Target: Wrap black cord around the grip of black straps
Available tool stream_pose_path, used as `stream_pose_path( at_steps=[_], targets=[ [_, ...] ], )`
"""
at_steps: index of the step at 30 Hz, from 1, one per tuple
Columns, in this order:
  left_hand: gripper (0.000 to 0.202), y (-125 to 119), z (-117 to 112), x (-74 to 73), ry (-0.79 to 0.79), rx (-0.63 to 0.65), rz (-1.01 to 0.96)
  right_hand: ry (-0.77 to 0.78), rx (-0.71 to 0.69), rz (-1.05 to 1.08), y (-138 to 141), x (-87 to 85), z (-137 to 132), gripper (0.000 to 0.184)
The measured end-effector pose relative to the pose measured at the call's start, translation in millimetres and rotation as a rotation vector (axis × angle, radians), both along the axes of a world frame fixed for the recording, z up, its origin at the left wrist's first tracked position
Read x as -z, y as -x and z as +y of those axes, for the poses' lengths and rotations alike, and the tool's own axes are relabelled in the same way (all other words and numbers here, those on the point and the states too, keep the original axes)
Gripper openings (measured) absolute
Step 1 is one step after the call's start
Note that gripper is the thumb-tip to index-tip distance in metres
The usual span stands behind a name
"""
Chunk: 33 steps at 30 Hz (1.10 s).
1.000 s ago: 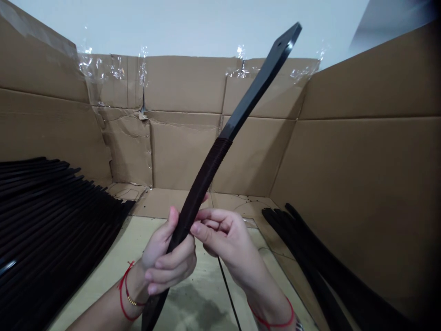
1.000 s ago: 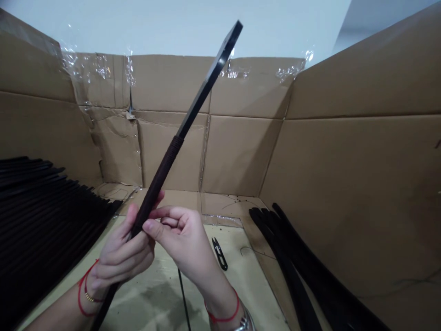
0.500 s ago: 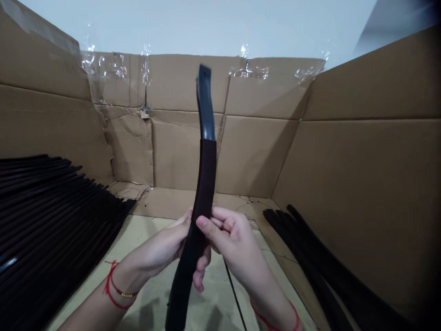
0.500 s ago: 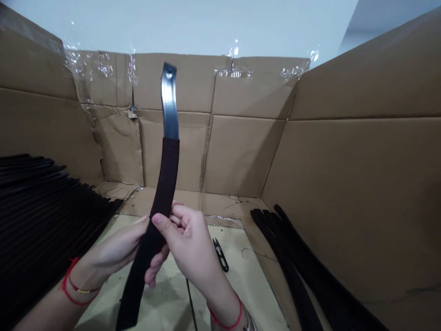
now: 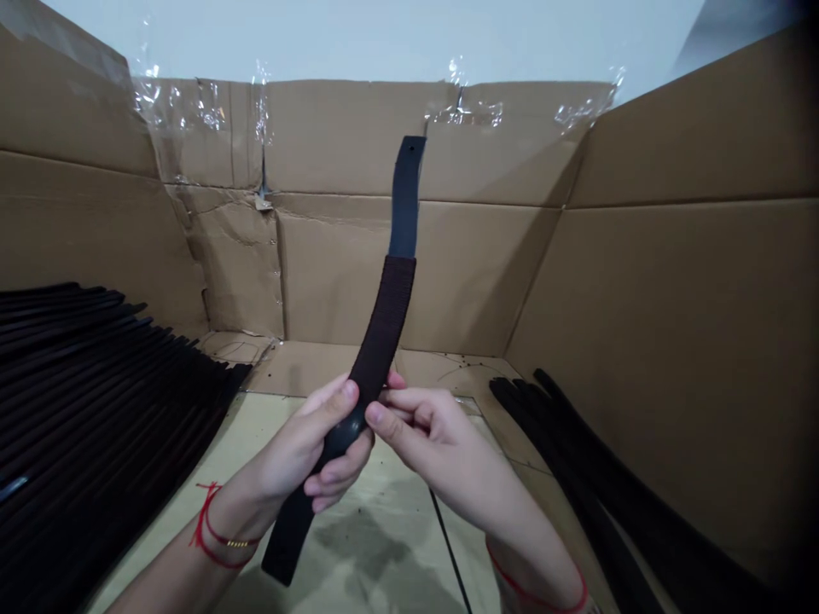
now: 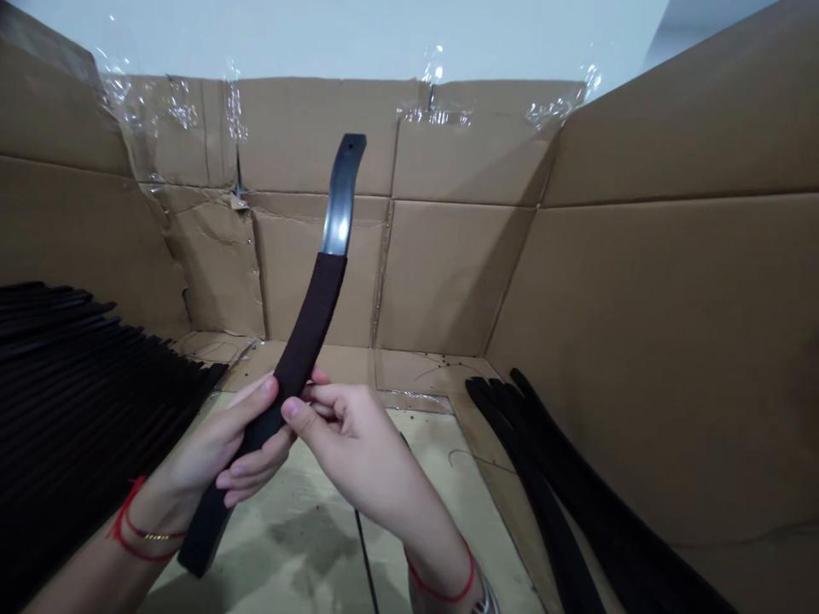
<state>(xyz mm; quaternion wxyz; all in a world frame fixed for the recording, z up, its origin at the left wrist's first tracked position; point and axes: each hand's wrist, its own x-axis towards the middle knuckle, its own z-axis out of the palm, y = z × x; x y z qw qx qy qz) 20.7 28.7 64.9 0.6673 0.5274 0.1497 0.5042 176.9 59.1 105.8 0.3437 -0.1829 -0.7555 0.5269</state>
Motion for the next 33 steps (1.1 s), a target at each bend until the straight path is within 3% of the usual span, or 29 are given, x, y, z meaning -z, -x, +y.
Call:
stream_pose_path(
  at_steps=[3,6,12,17,20,22,24,29,33],
  targets=[
    [0.035,-1.0,-2.5,-0.8,-0.031,0.005,-0.049,0.056,0.064,0.037,-6.5,-3.9,0.7,0.015],
    [0.035,-2.3,-6.6,-3.7,-0.049,-0.059,-0.044,0.021,0.142,0.026,-10.0,-5.1,1.1,0.019],
    [0.029,-0.6,-7.6,-8.2,-0.087,-0.2,0.087,0.02,0.18,0.041,-8.0,-6.9,-1.1,0.018],
    [0.025,2.4,-5.8,-12.3,-0.134,-0.325,0.177,-0.007,0.18,-0.075,-15.6,-13.4,2.6,0.015],
    [0.032,3.6,-3.9,-10.5,-0.115,-0.393,0.178,0.031,0.061,-0.145,-22.5,-7.8,16.7,0.017],
    [0.038,4.0,-0.9,-1.4,-0.06,-0.427,0.166,0.068,-0.067,-0.148,-23.2,7.7,28.2,0.019],
    [0.042,3.7,3.3,16.5,0.023,-0.428,0.137,0.081,-0.102,-0.145,-20.2,33.6,36.8,0.021],
    [0.047,-1.1,12.6,82.4,0.189,-0.457,0.103,0.093,0.14,-0.043,-9.2,113.5,39.7,0.026],
    [0.04,-8.2,13.5,118.6,0.268,-0.548,0.026,0.097,0.292,0.008,-3.9,154.8,32.5,0.026]
  ],
)
